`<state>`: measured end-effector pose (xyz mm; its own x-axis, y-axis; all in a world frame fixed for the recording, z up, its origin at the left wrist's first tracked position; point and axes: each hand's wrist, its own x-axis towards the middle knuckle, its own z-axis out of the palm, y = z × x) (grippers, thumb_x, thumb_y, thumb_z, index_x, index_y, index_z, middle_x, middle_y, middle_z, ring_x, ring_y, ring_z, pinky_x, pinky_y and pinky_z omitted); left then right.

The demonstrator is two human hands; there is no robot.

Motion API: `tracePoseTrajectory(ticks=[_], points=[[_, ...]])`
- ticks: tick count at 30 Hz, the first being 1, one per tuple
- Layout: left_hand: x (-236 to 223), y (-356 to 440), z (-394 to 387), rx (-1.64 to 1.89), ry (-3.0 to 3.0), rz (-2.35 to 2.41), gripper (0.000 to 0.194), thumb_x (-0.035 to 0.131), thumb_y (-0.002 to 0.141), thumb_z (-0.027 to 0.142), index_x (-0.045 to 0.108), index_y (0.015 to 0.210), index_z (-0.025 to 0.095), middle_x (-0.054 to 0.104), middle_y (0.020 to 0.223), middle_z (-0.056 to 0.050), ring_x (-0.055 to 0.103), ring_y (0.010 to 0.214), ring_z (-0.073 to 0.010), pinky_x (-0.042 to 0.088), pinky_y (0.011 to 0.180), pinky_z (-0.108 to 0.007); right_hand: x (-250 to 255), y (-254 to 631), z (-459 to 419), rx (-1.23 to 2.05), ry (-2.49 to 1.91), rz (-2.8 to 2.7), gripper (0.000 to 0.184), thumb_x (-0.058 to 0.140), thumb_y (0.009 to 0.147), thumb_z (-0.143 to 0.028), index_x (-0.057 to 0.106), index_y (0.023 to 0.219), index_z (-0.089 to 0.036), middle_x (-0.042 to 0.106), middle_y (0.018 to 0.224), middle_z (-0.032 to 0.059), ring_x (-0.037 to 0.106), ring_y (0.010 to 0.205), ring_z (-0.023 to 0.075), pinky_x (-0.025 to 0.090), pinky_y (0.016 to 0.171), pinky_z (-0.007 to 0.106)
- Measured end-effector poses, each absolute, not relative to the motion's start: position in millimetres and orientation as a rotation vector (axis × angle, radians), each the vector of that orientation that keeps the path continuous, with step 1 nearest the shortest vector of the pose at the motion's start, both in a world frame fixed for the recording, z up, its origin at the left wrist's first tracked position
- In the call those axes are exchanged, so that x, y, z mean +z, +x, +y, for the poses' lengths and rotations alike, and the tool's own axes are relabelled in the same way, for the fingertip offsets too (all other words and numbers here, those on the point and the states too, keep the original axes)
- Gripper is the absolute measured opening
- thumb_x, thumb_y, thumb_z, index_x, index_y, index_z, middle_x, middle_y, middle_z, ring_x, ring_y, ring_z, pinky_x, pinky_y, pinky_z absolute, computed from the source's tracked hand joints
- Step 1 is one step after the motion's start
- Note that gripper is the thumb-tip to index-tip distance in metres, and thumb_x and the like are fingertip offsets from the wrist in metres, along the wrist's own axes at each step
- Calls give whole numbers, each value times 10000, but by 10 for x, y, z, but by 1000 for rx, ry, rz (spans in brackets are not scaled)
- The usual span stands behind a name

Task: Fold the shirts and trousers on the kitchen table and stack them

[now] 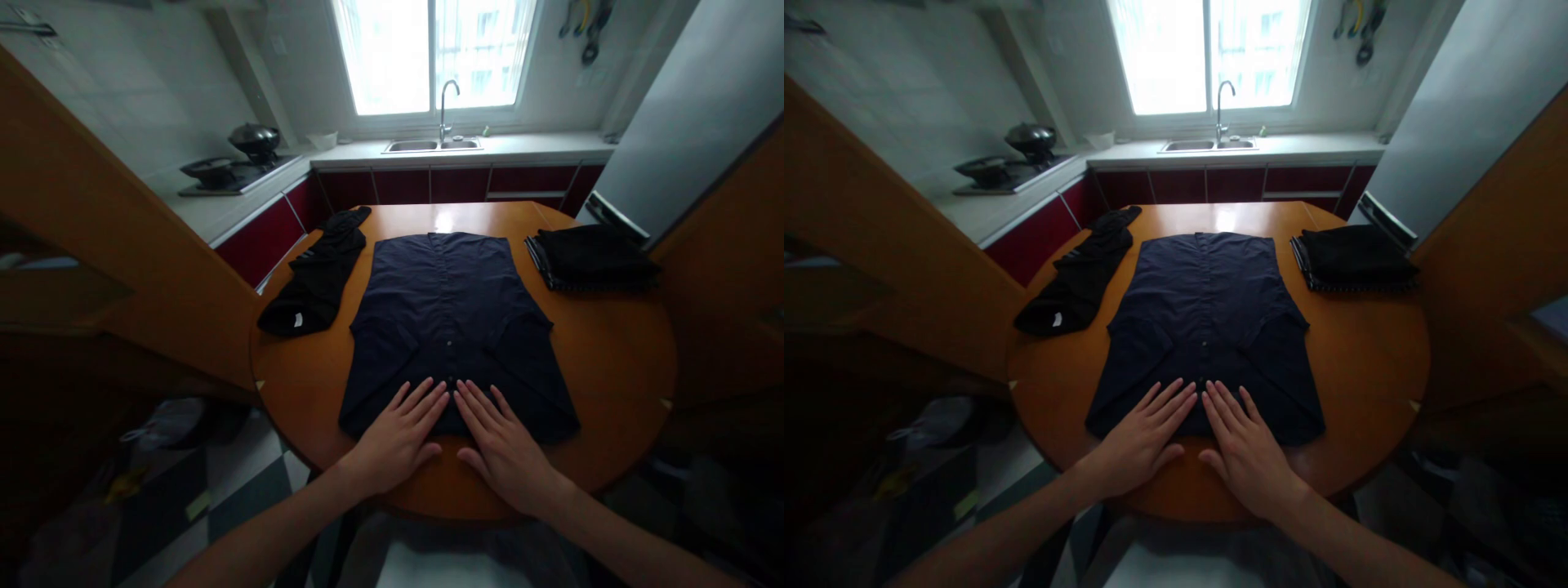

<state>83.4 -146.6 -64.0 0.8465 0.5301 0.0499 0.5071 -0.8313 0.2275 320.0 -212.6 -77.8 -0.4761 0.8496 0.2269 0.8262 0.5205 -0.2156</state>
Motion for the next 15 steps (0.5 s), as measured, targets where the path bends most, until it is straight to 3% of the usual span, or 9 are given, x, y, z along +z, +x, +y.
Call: tracePoseTrajectory(ticks=[3,7,11,15], points=[[-636,813,-1467,187,2792,821,771,526,1010,453,114,1628,247,156,1682,-87,100,1554,-300,198,1236,-538,-790,3249,-2112,122,-1423,-2438,744,486,1003,-359,132,1624,-151,229,1662,124,187,1540,279,240,1231,550],[-643,794,-1474,355,2670,973,646,426,1056,379,152,1625,246,146,1684,-110,188,1543,-268,292,1221,-476,-817,3342,-2084,77,-1544,-2248,626,387,1039,-280,177,1618,-165,265,1654,128,198,1539,252,287,1218,520],[-668,804,-1475,470,2520,1155,587,441,1052,328,254,1599,233,410,1571,-128,406,1438,-260,385,1167,-469,-846,3379,-2070,74,-1592,-2153,575,389,1039,-270,268,1591,-165,347,1621,133,282,1510,271,310,1206,524],[-604,794,-1442,515,2332,1321,509,619,967,316,501,1451,210,618,1263,-111,590,1176,-276,490,1036,-477,-841,3410,-2081,223,-1716,-1914,516,457,1024,-365,447,1487,-136,578,1406,174,536,1308,303,460,1084,504]])
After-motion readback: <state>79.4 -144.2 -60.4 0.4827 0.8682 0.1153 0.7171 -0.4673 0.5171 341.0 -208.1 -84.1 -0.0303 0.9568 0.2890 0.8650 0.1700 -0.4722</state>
